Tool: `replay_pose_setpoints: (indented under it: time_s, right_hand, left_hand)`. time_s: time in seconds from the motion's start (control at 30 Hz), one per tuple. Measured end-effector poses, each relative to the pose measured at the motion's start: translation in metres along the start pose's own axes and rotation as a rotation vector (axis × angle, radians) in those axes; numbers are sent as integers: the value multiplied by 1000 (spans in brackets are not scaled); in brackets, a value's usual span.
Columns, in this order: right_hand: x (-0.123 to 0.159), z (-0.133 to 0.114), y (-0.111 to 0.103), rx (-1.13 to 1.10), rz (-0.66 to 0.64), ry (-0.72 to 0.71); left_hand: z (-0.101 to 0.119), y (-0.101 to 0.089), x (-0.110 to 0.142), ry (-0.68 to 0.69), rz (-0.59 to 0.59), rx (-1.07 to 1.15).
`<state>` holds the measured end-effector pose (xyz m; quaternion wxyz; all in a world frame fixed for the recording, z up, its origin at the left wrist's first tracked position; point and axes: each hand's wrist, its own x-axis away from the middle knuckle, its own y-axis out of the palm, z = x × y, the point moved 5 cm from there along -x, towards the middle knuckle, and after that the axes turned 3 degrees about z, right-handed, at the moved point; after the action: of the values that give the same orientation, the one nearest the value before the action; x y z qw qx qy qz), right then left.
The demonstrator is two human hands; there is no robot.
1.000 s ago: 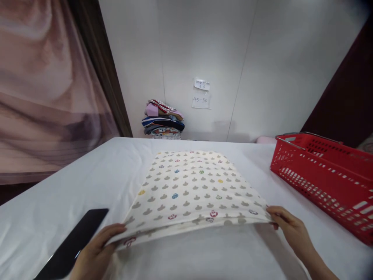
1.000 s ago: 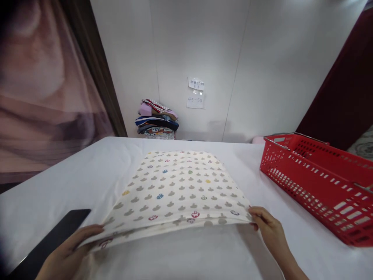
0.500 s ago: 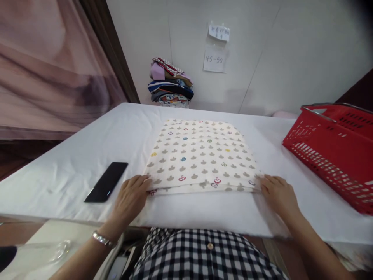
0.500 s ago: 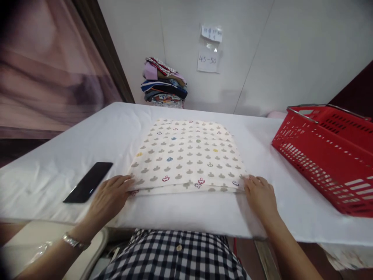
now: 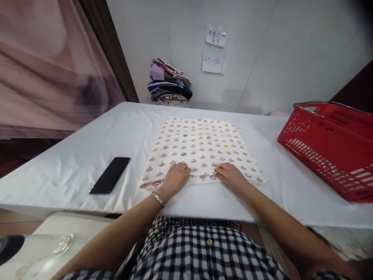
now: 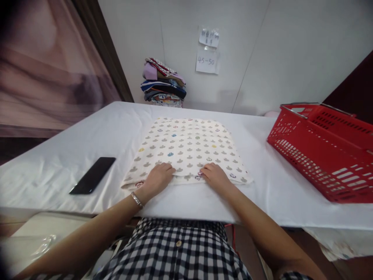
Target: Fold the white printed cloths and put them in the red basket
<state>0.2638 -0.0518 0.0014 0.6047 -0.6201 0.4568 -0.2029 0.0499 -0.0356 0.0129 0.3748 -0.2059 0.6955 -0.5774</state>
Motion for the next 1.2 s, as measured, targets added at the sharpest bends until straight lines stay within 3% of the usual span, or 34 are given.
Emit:
replay_pose_setpoints:
  time_s: [0.17,0.33,0.47,0.63,0.9,1.07,1.2]
  right_hand:
    - [16,-7,-14,31,138,-20]
    - [28,-17,-4,41,47,-31]
    - [29,-17,-3,15,64,2]
    - [36,-17,-2,-6,64,-49]
    - [39,3,7,20,116,-100]
    - [49,7,22,-1,12,-138]
    - [58,2,20,-60,-51,-83]
  left_hand:
    - [5,-5,18,41,64,48]
    - [11,0,32,68,-18,80]
    - [7,-2,33,30,-15,91]
    - [-14,-12,54,-26,39,116]
    - [-61,-20,103,-252,71,62]
    - [-69,-23,124,-296,109,99]
    - [-79,-31,131,-341,118,144]
